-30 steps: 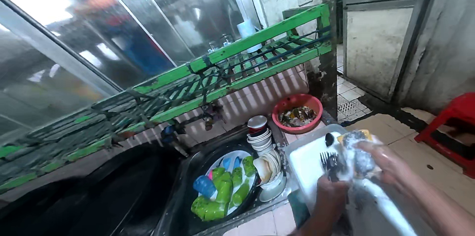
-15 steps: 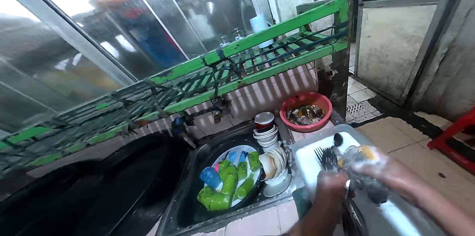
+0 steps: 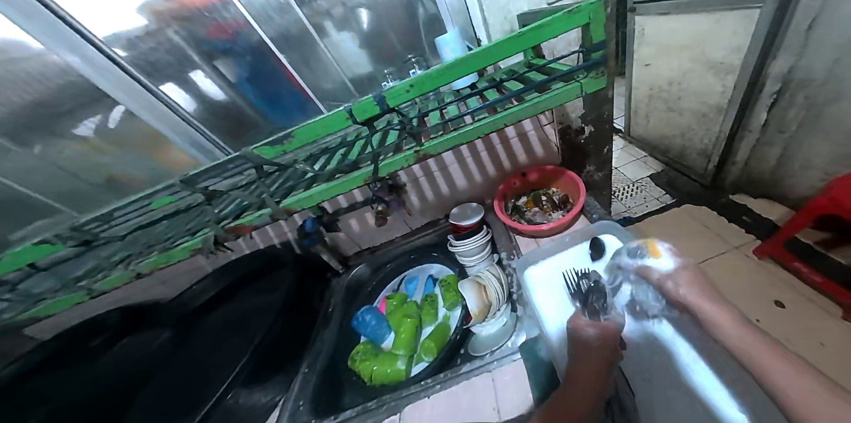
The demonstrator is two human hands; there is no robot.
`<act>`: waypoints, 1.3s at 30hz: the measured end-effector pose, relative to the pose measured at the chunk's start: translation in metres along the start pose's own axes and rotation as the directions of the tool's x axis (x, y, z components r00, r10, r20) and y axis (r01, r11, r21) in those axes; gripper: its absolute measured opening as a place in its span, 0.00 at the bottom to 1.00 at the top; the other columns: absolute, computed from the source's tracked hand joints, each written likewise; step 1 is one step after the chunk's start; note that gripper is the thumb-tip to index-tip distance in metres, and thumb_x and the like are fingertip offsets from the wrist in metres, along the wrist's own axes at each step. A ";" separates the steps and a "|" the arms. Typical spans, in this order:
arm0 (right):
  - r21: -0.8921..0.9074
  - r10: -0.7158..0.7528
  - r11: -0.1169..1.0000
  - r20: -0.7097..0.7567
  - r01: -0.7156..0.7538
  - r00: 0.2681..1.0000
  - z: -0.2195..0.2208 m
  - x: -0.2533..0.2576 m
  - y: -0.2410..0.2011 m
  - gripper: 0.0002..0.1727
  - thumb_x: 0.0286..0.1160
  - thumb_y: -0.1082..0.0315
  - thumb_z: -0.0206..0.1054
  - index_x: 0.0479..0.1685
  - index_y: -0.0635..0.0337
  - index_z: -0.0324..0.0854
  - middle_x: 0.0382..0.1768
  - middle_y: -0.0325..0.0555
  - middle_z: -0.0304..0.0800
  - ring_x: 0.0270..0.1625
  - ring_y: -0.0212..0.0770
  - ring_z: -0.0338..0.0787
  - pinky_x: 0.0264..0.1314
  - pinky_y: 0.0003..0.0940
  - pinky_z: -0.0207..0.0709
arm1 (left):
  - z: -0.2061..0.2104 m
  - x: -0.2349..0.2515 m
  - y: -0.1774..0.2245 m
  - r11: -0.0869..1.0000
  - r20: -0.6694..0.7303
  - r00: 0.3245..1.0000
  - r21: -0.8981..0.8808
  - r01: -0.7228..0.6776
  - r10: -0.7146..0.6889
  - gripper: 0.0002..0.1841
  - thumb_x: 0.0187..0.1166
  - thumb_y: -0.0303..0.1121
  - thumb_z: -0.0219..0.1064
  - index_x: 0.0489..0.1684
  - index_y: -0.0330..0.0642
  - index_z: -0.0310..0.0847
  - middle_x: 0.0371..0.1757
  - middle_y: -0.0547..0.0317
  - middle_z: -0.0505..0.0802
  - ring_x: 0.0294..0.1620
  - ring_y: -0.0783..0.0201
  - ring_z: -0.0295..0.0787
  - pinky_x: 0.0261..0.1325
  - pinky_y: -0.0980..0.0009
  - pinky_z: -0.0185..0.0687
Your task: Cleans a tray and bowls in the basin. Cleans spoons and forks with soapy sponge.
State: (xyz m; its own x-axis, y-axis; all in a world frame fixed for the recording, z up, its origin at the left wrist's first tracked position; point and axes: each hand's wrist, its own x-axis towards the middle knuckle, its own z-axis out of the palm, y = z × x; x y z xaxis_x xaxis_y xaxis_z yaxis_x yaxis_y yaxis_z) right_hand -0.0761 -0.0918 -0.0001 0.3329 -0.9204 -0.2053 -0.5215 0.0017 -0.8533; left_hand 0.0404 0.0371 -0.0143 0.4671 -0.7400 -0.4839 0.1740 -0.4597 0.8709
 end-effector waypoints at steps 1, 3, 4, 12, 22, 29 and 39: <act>0.104 0.007 0.995 -0.058 -0.001 0.998 -0.005 0.007 0.001 0.29 0.78 0.58 0.73 0.76 0.61 0.75 0.65 0.65 0.85 0.67 0.60 0.85 0.71 0.62 0.75 | -0.001 0.000 0.000 0.999 0.022 1.000 -0.051 0.001 0.001 0.10 0.80 0.31 0.72 0.40 0.32 0.80 0.19 0.59 0.84 0.16 0.70 0.81 0.24 0.74 0.80; 0.257 0.041 0.966 0.001 -0.040 0.999 -0.011 0.005 -0.003 0.28 0.84 0.56 0.67 0.79 0.58 0.70 0.58 0.59 0.87 0.55 0.51 0.89 0.59 0.54 0.83 | -0.006 0.001 0.000 0.989 0.081 0.996 -0.149 -0.013 0.025 0.10 0.81 0.31 0.71 0.40 0.32 0.79 0.18 0.59 0.85 0.17 0.69 0.82 0.24 0.75 0.81; 0.222 0.034 0.974 0.084 -0.052 0.996 -0.011 0.000 -0.004 0.30 0.83 0.54 0.67 0.79 0.57 0.69 0.57 0.58 0.87 0.54 0.50 0.90 0.58 0.52 0.84 | -0.008 0.002 0.000 0.981 0.128 0.990 -0.190 -0.027 0.052 0.09 0.81 0.30 0.70 0.40 0.31 0.80 0.18 0.59 0.85 0.17 0.69 0.83 0.24 0.74 0.82; 0.314 0.058 0.949 -0.217 0.013 0.974 -0.023 -0.005 -0.010 0.26 0.85 0.57 0.65 0.78 0.59 0.72 0.58 0.64 0.85 0.55 0.58 0.87 0.57 0.63 0.78 | -0.011 0.002 0.004 0.982 0.219 0.976 -0.183 0.044 -0.003 0.08 0.81 0.30 0.70 0.44 0.33 0.79 0.20 0.60 0.83 0.16 0.70 0.81 0.23 0.75 0.81; -0.293 0.088 0.956 0.314 0.008 0.945 -0.025 -0.022 -0.019 0.34 0.79 0.51 0.71 0.76 0.67 0.73 0.65 0.69 0.83 0.70 0.62 0.82 0.76 0.62 0.69 | -0.027 0.025 0.003 0.941 0.295 0.949 -0.337 -0.007 0.113 0.09 0.86 0.27 0.61 0.49 0.30 0.85 0.41 0.50 0.94 0.37 0.62 0.92 0.41 0.68 0.89; -0.356 0.116 0.889 0.782 0.287 0.612 0.013 -0.044 -0.010 0.26 0.76 0.60 0.75 0.65 0.72 0.79 0.59 0.65 0.87 0.64 0.58 0.86 0.73 0.58 0.74 | -0.031 0.029 0.012 0.967 0.605 0.783 -0.253 0.014 0.147 0.13 0.76 0.30 0.72 0.53 0.32 0.87 0.48 0.49 0.95 0.52 0.58 0.93 0.62 0.57 0.87; -0.563 0.021 0.791 0.415 0.239 0.910 0.012 -0.056 0.054 0.34 0.70 0.59 0.74 0.77 0.61 0.73 0.63 0.69 0.86 0.65 0.72 0.86 0.66 0.76 0.74 | -0.051 0.053 0.038 0.863 0.282 0.957 -0.465 0.198 -0.068 0.10 0.90 0.33 0.55 0.58 0.37 0.76 0.33 0.55 0.83 0.23 0.62 0.81 0.28 0.64 0.87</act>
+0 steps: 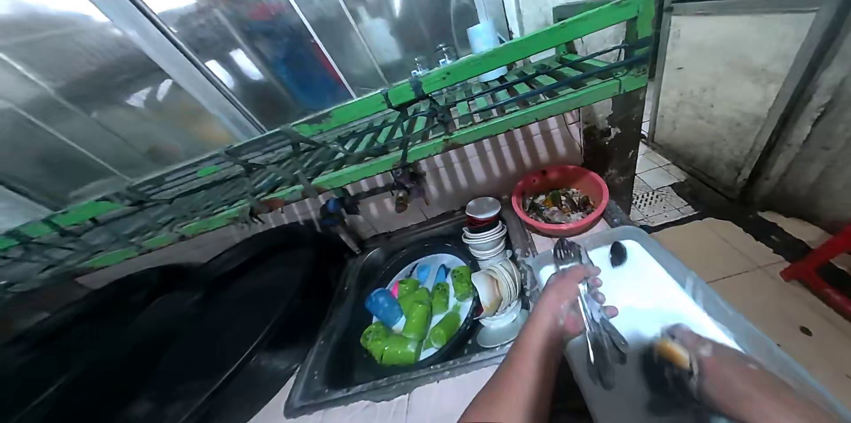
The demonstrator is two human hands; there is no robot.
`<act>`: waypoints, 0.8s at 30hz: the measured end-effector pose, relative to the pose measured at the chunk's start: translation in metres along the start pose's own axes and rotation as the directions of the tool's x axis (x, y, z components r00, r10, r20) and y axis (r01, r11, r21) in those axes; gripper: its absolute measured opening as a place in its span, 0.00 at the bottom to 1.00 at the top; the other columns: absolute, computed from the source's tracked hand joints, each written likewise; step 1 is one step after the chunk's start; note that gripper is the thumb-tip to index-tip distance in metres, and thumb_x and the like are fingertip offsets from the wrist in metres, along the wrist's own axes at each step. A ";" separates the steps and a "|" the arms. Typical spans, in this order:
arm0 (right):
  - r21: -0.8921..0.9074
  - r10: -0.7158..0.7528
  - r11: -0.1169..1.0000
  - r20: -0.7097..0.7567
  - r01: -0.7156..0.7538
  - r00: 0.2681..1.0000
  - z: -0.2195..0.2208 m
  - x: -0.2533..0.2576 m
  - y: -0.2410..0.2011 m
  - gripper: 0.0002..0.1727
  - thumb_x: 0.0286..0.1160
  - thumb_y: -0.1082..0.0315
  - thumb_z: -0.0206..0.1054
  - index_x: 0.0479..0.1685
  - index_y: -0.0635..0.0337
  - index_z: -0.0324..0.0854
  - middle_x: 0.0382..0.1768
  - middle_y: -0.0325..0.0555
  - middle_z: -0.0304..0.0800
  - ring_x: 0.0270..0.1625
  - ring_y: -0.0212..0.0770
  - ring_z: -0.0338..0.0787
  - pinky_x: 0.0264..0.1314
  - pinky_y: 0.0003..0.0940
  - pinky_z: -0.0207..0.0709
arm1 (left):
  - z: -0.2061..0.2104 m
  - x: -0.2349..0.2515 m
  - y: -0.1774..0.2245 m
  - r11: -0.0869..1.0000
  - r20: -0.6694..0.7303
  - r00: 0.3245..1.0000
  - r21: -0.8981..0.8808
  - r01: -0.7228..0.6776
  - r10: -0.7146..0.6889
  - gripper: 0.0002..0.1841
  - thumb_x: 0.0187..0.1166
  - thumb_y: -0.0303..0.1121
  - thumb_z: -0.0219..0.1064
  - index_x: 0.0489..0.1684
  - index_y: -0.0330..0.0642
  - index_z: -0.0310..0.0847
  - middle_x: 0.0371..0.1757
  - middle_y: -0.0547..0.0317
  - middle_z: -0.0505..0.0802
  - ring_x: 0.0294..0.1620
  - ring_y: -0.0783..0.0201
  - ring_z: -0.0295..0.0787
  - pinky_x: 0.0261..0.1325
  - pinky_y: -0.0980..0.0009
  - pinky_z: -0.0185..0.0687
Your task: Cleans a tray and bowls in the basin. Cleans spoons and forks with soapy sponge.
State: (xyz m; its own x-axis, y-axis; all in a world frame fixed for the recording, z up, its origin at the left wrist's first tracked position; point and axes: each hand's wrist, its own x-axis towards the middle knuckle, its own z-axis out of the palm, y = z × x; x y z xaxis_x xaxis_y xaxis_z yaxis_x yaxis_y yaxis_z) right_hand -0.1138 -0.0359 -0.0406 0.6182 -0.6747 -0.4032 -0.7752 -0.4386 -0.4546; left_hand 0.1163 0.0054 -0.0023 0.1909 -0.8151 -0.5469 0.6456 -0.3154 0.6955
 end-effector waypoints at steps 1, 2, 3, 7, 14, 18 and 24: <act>0.132 0.045 0.991 -0.075 -0.035 0.996 -0.011 0.004 0.001 0.34 0.70 0.59 0.75 0.77 0.62 0.73 0.64 0.69 0.85 0.66 0.69 0.86 0.69 0.71 0.74 | -0.001 0.000 -0.004 1.000 0.007 1.000 0.012 0.026 -0.026 0.11 0.89 0.31 0.53 0.59 0.36 0.76 0.35 0.54 0.84 0.23 0.62 0.82 0.29 0.65 0.87; 0.338 0.092 0.940 -0.138 -0.040 0.986 -0.025 0.004 -0.002 0.35 0.69 0.62 0.77 0.77 0.63 0.74 0.65 0.67 0.85 0.67 0.63 0.85 0.70 0.64 0.76 | -0.001 -0.001 -0.010 0.999 0.021 0.999 0.018 0.047 -0.047 0.11 0.89 0.29 0.52 0.59 0.35 0.76 0.35 0.55 0.85 0.24 0.62 0.82 0.28 0.66 0.86; 0.563 0.153 0.826 -0.168 -0.033 0.974 -0.041 -0.001 -0.009 0.35 0.67 0.67 0.77 0.78 0.62 0.72 0.62 0.62 0.86 0.61 0.55 0.88 0.64 0.56 0.80 | 0.000 -0.002 -0.017 0.998 0.044 0.997 0.034 0.058 -0.059 0.12 0.88 0.28 0.53 0.60 0.35 0.78 0.34 0.56 0.85 0.24 0.64 0.82 0.29 0.68 0.86; 0.966 0.125 0.226 -0.155 0.124 0.980 -0.067 -0.008 -0.037 0.31 0.69 0.73 0.67 0.76 0.56 0.65 0.43 0.48 0.90 0.39 0.39 0.94 0.39 0.36 0.91 | 0.018 -0.017 -0.040 0.972 0.045 0.999 0.235 -0.020 0.009 0.11 0.86 0.28 0.63 0.57 0.30 0.81 0.27 0.57 0.86 0.23 0.65 0.85 0.32 0.68 0.88; 0.979 0.211 -0.055 -0.181 0.196 0.961 -0.071 0.014 -0.038 0.18 0.84 0.72 0.56 0.70 0.56 0.71 0.38 0.51 0.90 0.33 0.42 0.93 0.32 0.40 0.89 | 0.024 -0.031 -0.053 0.922 0.126 0.991 0.374 -0.097 0.053 0.12 0.88 0.37 0.64 0.45 0.34 0.83 0.26 0.60 0.87 0.21 0.67 0.85 0.29 0.70 0.87; 0.946 -0.008 -0.222 -0.242 0.234 0.970 -0.070 0.006 -0.018 0.08 0.68 0.67 0.63 0.45 0.51 0.80 0.29 0.42 0.93 0.29 0.34 0.93 0.30 0.32 0.90 | 0.006 -0.034 -0.050 0.981 0.484 0.866 0.189 0.034 -0.124 0.17 0.91 0.37 0.50 0.48 0.40 0.86 0.30 0.62 0.90 0.26 0.69 0.87 0.35 0.71 0.88; 0.974 -0.105 -0.072 -0.222 0.215 0.969 -0.070 0.012 0.008 0.27 0.48 0.58 0.78 0.52 0.49 0.77 0.35 0.44 0.93 0.34 0.37 0.94 0.36 0.36 0.91 | 0.013 -0.038 -0.048 0.975 0.234 0.966 0.216 0.057 -0.109 0.08 0.87 0.32 0.61 0.37 0.40 0.81 0.22 0.62 0.86 0.20 0.70 0.83 0.29 0.74 0.84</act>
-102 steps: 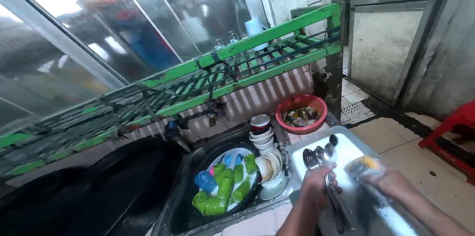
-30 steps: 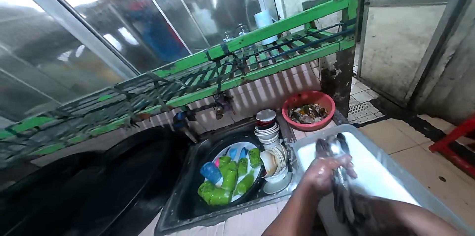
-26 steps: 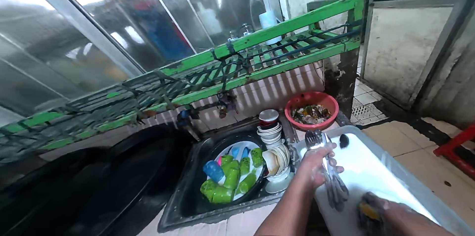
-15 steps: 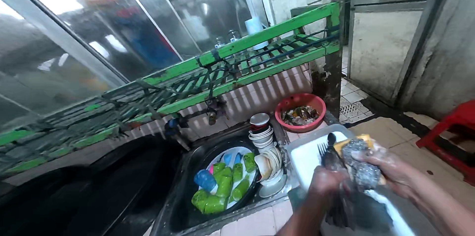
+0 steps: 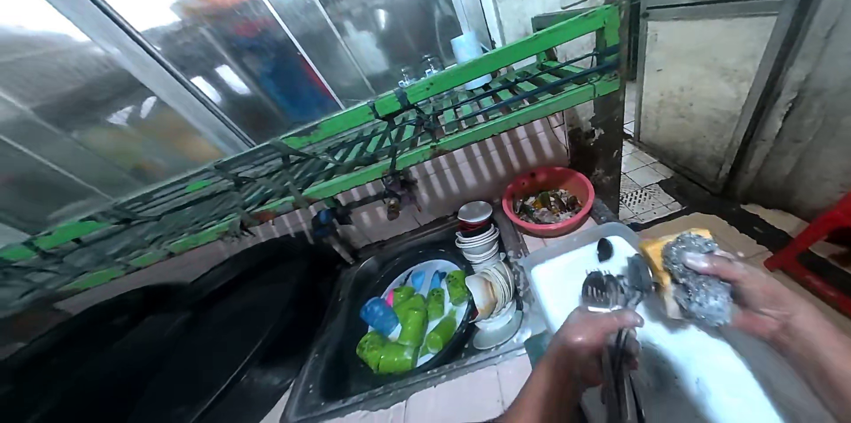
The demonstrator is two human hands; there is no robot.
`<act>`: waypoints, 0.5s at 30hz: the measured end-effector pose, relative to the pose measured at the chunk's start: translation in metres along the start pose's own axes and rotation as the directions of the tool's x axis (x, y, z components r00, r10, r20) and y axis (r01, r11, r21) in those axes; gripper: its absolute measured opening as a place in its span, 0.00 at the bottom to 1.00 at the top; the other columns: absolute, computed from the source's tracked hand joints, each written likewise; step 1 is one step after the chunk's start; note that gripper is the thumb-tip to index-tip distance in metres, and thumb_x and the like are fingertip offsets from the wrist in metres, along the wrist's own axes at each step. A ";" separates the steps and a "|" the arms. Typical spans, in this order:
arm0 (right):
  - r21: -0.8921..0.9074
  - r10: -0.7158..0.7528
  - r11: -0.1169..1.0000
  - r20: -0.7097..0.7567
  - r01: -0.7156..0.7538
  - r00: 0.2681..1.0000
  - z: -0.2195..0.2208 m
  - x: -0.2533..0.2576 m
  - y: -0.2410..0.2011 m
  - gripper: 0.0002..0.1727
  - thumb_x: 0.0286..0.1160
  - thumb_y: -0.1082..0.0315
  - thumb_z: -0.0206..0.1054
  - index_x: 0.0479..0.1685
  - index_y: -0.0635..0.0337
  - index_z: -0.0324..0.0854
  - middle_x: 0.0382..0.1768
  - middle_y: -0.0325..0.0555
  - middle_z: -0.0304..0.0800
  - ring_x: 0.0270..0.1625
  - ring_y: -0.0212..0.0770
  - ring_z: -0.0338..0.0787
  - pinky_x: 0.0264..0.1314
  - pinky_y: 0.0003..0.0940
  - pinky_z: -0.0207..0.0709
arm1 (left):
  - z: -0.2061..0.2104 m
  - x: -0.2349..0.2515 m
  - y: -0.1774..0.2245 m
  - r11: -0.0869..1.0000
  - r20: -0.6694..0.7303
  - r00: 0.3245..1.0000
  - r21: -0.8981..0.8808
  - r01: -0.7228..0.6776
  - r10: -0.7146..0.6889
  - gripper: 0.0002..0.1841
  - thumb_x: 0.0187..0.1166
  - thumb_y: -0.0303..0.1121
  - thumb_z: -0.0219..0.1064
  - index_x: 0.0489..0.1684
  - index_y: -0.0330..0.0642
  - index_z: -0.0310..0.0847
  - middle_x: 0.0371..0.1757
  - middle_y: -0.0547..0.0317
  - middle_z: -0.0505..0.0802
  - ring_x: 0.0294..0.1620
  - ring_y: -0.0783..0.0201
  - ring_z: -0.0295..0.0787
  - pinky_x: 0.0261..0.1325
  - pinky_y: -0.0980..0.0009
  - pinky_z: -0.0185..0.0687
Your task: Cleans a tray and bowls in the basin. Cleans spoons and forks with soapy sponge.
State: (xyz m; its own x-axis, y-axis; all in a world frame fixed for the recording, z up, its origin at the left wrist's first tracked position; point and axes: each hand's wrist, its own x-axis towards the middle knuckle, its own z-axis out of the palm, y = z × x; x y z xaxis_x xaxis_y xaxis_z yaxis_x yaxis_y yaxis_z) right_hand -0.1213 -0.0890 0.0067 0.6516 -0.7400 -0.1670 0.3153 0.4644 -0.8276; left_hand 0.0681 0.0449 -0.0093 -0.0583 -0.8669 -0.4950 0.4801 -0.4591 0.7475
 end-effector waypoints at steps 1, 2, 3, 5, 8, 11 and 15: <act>-0.034 0.003 0.999 -0.024 -0.004 1.000 -0.001 -0.003 0.000 0.32 0.45 0.57 0.80 0.57 0.50 0.76 0.38 0.45 0.93 0.36 0.40 0.94 0.38 0.39 0.92 | 0.003 0.003 0.001 1.000 -0.112 0.994 0.012 -0.013 0.014 0.06 0.85 0.30 0.64 0.40 0.37 0.80 0.21 0.60 0.86 0.19 0.68 0.84 0.28 0.73 0.85; -0.093 0.002 0.996 -0.047 -0.006 0.999 0.001 -0.007 0.002 0.37 0.43 0.56 0.82 0.62 0.52 0.75 0.40 0.47 0.93 0.38 0.42 0.95 0.39 0.40 0.92 | 0.005 0.006 -0.001 0.999 -0.194 0.980 0.040 -0.030 0.037 0.06 0.84 0.29 0.66 0.43 0.35 0.79 0.20 0.59 0.86 0.18 0.67 0.84 0.26 0.73 0.85; -0.205 -0.002 0.979 -0.067 -0.012 0.998 0.008 -0.012 0.005 0.41 0.45 0.57 0.81 0.69 0.52 0.71 0.43 0.46 0.93 0.40 0.41 0.95 0.40 0.39 0.92 | 0.007 0.008 -0.002 0.995 -0.251 0.966 0.090 -0.032 0.054 0.07 0.82 0.28 0.68 0.47 0.33 0.78 0.21 0.58 0.85 0.17 0.68 0.83 0.24 0.74 0.84; -0.470 -0.006 0.881 -0.146 -0.063 0.989 0.025 -0.016 0.010 0.38 0.57 0.69 0.77 0.75 0.58 0.70 0.51 0.49 0.90 0.47 0.42 0.93 0.47 0.40 0.90 | 0.017 0.008 -0.004 0.976 -0.290 0.954 0.216 -0.018 0.082 0.14 0.80 0.27 0.70 0.57 0.32 0.75 0.23 0.59 0.84 0.18 0.69 0.81 0.25 0.74 0.82; -0.577 -0.148 0.813 -0.335 -0.078 0.931 0.041 -0.010 0.019 0.32 0.61 0.79 0.77 0.70 0.61 0.77 0.53 0.54 0.89 0.50 0.43 0.92 0.53 0.44 0.87 | 0.027 0.009 -0.009 0.981 -0.354 0.925 0.173 -0.082 0.140 0.13 0.82 0.29 0.69 0.55 0.30 0.76 0.23 0.55 0.85 0.16 0.67 0.82 0.22 0.73 0.82; -0.498 -0.228 0.867 -0.369 0.016 0.901 0.039 -0.006 0.024 0.32 0.60 0.80 0.75 0.71 0.61 0.76 0.52 0.52 0.91 0.47 0.41 0.93 0.48 0.40 0.89 | 0.027 0.011 -0.007 0.982 -0.412 0.893 0.023 -0.187 0.180 0.13 0.85 0.32 0.67 0.53 0.28 0.76 0.23 0.48 0.88 0.16 0.61 0.86 0.20 0.70 0.85; -0.497 -0.167 0.868 -0.319 -0.015 0.933 0.042 -0.014 0.029 0.37 0.60 0.79 0.76 0.76 0.61 0.70 0.57 0.53 0.88 0.52 0.42 0.92 0.52 0.40 0.89 | 0.027 0.007 -0.003 0.991 -0.356 0.927 0.107 -0.085 0.118 0.09 0.86 0.30 0.63 0.52 0.32 0.73 0.23 0.54 0.84 0.16 0.66 0.82 0.21 0.72 0.83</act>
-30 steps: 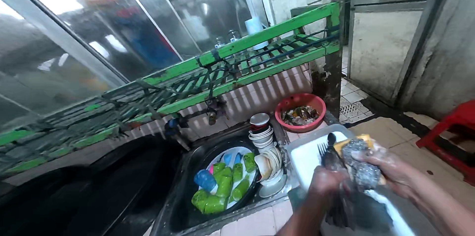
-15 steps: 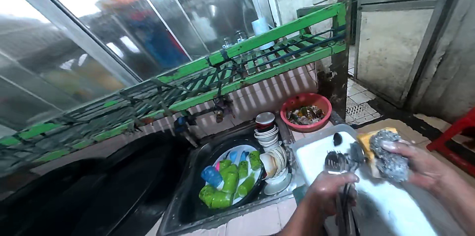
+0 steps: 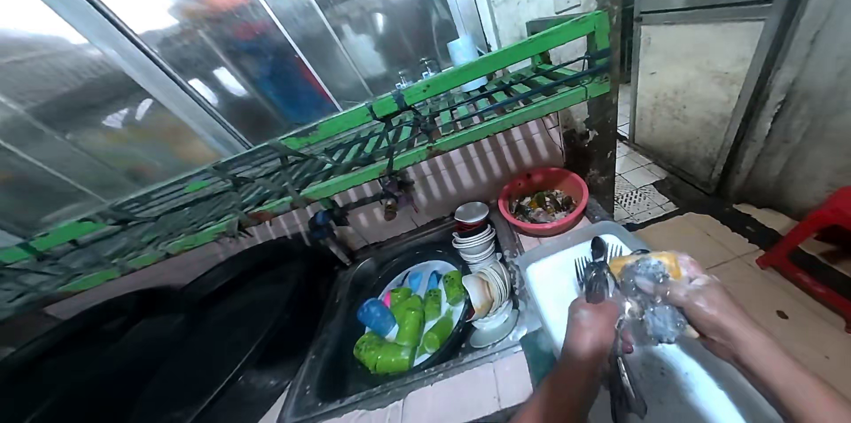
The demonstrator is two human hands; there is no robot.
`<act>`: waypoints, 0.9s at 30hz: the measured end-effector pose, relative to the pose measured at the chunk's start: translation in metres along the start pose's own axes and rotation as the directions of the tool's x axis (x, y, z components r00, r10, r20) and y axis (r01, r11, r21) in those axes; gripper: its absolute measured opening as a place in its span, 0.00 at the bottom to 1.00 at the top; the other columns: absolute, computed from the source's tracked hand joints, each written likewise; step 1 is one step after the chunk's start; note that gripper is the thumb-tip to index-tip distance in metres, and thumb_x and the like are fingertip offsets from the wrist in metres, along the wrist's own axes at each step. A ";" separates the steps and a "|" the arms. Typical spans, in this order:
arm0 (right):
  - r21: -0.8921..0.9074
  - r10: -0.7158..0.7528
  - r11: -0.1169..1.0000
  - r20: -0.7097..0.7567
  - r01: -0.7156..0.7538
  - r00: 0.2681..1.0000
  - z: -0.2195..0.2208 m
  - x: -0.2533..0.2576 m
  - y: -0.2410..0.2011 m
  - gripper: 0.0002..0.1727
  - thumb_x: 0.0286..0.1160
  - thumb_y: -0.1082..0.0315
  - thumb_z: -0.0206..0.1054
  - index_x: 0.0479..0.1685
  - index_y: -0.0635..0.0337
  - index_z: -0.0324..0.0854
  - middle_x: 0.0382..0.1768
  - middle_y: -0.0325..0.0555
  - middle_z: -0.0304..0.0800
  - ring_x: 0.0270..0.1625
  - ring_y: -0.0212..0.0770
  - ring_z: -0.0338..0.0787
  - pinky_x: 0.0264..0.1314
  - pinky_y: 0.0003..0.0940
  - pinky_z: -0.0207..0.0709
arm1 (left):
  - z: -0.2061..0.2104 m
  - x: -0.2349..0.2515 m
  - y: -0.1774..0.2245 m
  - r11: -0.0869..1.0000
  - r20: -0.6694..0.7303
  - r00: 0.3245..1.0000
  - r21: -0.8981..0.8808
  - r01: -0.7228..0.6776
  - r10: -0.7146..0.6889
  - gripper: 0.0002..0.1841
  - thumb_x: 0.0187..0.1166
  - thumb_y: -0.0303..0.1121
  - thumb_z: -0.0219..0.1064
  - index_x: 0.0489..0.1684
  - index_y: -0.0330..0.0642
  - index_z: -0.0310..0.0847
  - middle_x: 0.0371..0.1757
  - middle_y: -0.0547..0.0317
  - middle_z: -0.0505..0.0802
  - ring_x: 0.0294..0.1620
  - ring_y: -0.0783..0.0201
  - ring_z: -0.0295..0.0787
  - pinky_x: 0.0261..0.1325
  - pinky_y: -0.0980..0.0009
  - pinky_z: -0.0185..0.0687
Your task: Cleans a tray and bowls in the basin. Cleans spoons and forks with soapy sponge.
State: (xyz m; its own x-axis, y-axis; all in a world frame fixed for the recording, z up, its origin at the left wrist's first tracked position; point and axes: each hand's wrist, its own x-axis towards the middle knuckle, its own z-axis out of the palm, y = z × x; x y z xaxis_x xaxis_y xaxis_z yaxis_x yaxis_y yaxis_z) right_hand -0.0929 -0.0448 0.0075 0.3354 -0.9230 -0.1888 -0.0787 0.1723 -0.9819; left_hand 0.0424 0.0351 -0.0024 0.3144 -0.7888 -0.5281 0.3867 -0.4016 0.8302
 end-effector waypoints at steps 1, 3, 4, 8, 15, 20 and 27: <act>-0.105 -0.003 0.994 0.046 0.007 0.999 0.002 -0.004 -0.001 0.38 0.59 0.76 0.78 0.76 0.61 0.70 0.61 0.54 0.86 0.58 0.43 0.90 0.59 0.42 0.87 | -0.001 -0.001 0.000 0.999 0.015 1.000 0.034 0.005 -0.005 0.07 0.86 0.27 0.61 0.52 0.33 0.72 0.22 0.56 0.83 0.16 0.67 0.81 0.21 0.73 0.82; -0.340 -0.030 0.938 0.120 0.069 0.992 0.001 -0.001 -0.002 0.37 0.59 0.69 0.80 0.76 0.61 0.74 0.68 0.56 0.83 0.70 0.48 0.84 0.73 0.50 0.77 | -0.002 -0.002 -0.003 0.997 0.015 1.000 0.080 -0.019 0.018 0.07 0.85 0.25 0.60 0.54 0.33 0.72 0.21 0.59 0.81 0.15 0.70 0.78 0.20 0.76 0.79; -0.414 -0.027 0.907 0.122 0.076 0.992 -0.002 0.004 -0.004 0.35 0.62 0.68 0.80 0.75 0.61 0.76 0.70 0.59 0.82 0.72 0.53 0.82 0.76 0.55 0.74 | -0.001 -0.004 -0.005 0.996 0.005 0.999 0.087 -0.034 0.033 0.11 0.85 0.25 0.62 0.59 0.32 0.73 0.20 0.60 0.80 0.14 0.71 0.76 0.19 0.77 0.75; -0.467 -0.025 0.884 -0.034 0.006 0.999 0.001 0.018 -0.013 0.30 0.71 0.65 0.79 0.75 0.62 0.78 0.68 0.65 0.84 0.71 0.61 0.83 0.74 0.63 0.72 | 0.003 -0.007 -0.007 0.997 -0.070 0.997 0.062 -0.039 0.043 0.15 0.86 0.28 0.65 0.65 0.30 0.72 0.20 0.60 0.79 0.12 0.72 0.72 0.17 0.78 0.72; -0.567 -0.008 0.821 0.118 0.074 0.993 0.010 0.011 0.001 0.36 0.71 0.63 0.77 0.81 0.63 0.71 0.73 0.67 0.80 0.77 0.62 0.79 0.81 0.61 0.67 | -0.006 -0.008 -0.008 0.929 -0.163 0.974 0.360 -0.092 0.159 0.18 0.82 0.33 0.69 0.65 0.32 0.79 0.39 0.48 0.88 0.30 0.61 0.83 0.39 0.61 0.82; -0.622 -0.116 0.780 -0.040 0.066 0.992 0.014 0.014 -0.009 0.33 0.76 0.66 0.73 0.80 0.69 0.70 0.73 0.73 0.78 0.76 0.70 0.79 0.78 0.68 0.66 | 0.000 -0.006 -0.012 0.930 -0.154 0.972 0.349 -0.113 0.176 0.16 0.84 0.34 0.68 0.62 0.33 0.81 0.37 0.51 0.87 0.28 0.63 0.82 0.36 0.63 0.81; -0.715 -0.007 0.697 0.073 0.057 0.997 0.009 0.024 -0.010 0.33 0.80 0.62 0.70 0.82 0.66 0.68 0.75 0.69 0.77 0.78 0.67 0.77 0.81 0.64 0.66 | 0.000 -0.008 -0.014 0.943 -0.173 0.978 0.329 -0.054 0.117 0.14 0.84 0.32 0.67 0.61 0.33 0.79 0.28 0.55 0.84 0.21 0.66 0.78 0.28 0.68 0.77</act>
State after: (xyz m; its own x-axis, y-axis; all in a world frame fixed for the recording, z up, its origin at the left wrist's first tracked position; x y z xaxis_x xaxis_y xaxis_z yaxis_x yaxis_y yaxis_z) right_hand -0.0752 -0.0659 0.0124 0.4034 -0.8966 -0.1826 -0.7070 -0.1788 -0.6843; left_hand 0.0340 0.0468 -0.0102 0.5026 -0.7380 -0.4504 0.0619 -0.4889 0.8701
